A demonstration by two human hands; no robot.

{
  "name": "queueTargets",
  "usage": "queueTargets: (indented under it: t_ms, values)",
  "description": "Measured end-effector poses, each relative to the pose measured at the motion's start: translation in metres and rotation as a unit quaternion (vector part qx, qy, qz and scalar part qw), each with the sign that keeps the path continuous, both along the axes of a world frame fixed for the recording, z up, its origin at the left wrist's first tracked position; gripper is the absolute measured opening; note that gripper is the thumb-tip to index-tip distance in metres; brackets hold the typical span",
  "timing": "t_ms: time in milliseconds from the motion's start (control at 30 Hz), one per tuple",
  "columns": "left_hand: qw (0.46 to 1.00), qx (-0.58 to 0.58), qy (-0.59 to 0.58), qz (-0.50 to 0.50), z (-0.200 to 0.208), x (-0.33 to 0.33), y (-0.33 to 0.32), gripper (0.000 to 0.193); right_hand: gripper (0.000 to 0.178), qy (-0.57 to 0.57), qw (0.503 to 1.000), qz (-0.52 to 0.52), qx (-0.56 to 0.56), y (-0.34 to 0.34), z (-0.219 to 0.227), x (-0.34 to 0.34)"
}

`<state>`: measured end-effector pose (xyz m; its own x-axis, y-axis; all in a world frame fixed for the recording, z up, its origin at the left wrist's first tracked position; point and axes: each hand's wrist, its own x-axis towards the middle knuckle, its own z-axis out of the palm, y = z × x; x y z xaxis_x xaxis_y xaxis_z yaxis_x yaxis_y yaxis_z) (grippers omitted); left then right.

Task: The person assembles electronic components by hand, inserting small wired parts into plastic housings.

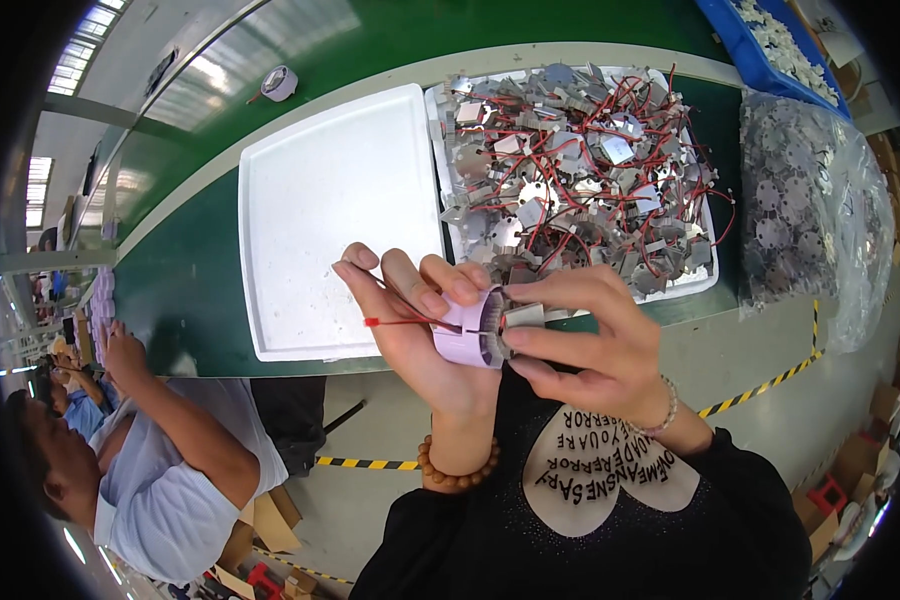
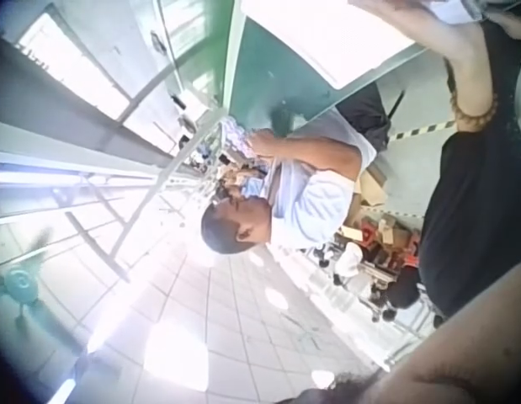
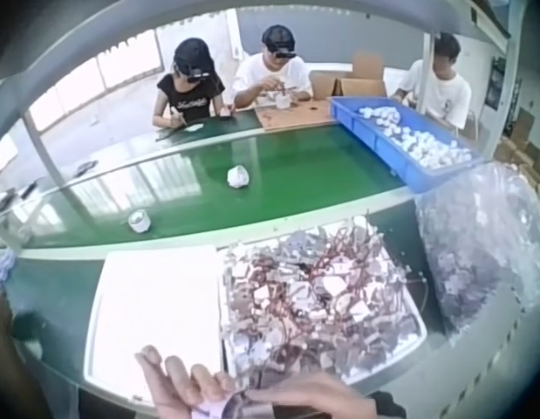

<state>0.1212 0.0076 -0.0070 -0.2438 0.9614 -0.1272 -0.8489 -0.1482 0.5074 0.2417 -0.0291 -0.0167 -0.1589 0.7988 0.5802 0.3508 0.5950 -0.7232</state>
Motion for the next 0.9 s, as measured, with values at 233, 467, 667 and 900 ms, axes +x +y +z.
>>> queueTargets:
  t_ms: [233,467,667,900]
  values:
    - [0.997,0.002,-0.069,0.028,0.001,0.006,-0.001,0.021,0.036,-0.03,0.999,-0.034,-0.008,-0.013,-0.005,-0.02]
    - [0.998,0.028,-0.023,0.047,-0.003,-0.004,0.006,0.02,0.051,0.039,0.997,0.056,-0.023,0.005,-0.005,-0.016]
    - [0.994,0.087,0.059,0.005,0.027,-0.01,0.026,0.027,0.059,0.033,0.987,0.15,-0.057,0.034,0.033,-0.014]
    - [0.896,0.13,0.414,-0.091,0.04,-0.045,0.142,0.024,0.035,-0.166,0.983,0.013,-0.072,0.125,0.074,0.018]
